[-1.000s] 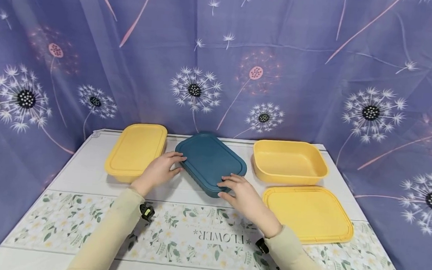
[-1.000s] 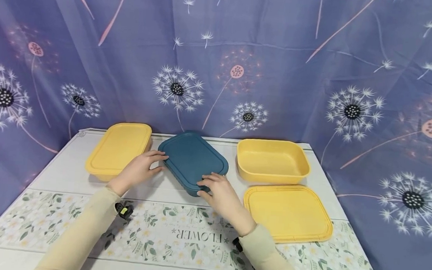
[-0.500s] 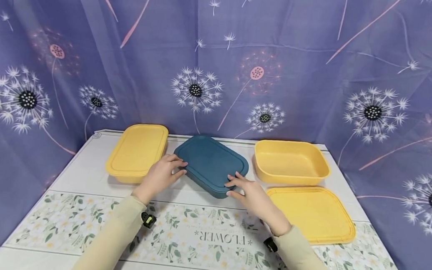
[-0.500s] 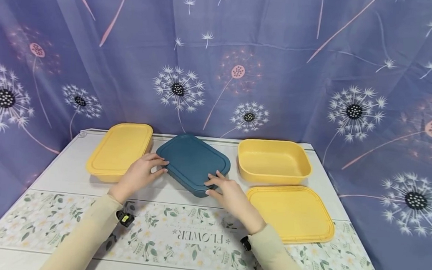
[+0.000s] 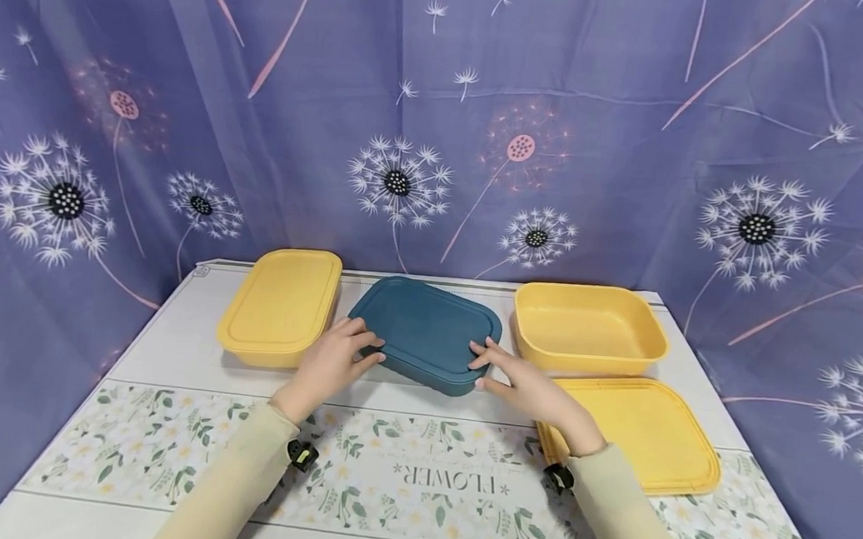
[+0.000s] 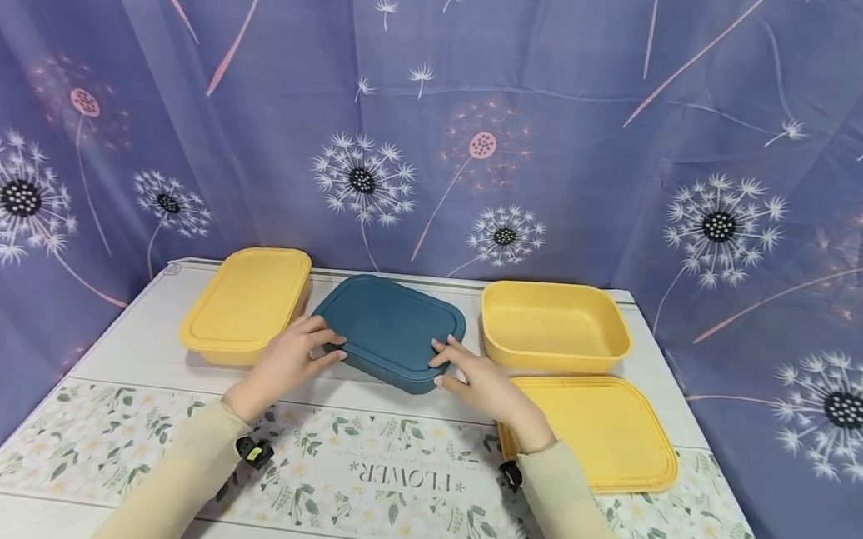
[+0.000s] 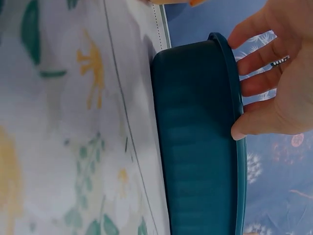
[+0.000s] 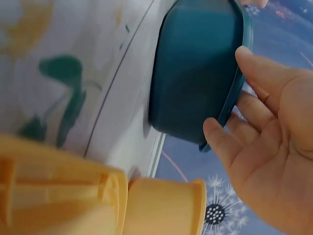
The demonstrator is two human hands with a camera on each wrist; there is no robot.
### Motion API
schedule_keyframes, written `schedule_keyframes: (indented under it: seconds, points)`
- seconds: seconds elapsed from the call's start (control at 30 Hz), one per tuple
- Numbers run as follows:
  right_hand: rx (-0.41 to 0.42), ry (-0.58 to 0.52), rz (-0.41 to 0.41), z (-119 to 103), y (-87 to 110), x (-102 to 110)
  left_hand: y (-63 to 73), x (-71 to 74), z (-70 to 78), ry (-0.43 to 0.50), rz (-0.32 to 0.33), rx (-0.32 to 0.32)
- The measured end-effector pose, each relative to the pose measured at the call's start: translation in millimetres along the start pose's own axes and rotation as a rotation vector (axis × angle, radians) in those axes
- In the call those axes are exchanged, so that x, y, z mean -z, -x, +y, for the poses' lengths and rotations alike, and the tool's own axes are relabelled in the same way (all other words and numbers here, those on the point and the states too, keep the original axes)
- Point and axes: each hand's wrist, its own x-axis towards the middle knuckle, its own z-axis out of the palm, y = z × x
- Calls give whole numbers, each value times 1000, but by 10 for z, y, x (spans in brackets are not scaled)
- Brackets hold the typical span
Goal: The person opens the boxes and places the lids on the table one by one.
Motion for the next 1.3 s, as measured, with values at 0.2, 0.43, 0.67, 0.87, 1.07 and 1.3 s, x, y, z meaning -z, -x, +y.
schedule_keyframes:
  seconds: [0.2, 0.43, 0.67, 0.87, 1.07, 1.3]
  points:
    - [9, -51, -43, 97, -1, 113, 5, -51, 72, -47, 38, -25]
    - [-5, -101, -103, 205, -12, 232, 26, -83, 150, -45, 30, -20]
    - [-24, 0, -56, 117, -23, 240, 37, 15, 33, 48, -50, 4]
    - [-22, 101, -15, -88, -12, 155, 71, 78, -125, 79, -86, 109]
    - [10, 131, 58, -80, -17, 87, 96, 25, -139, 75, -54, 121]
    - [1, 103, 123, 75, -99, 126, 37, -80, -74, 59, 7, 135]
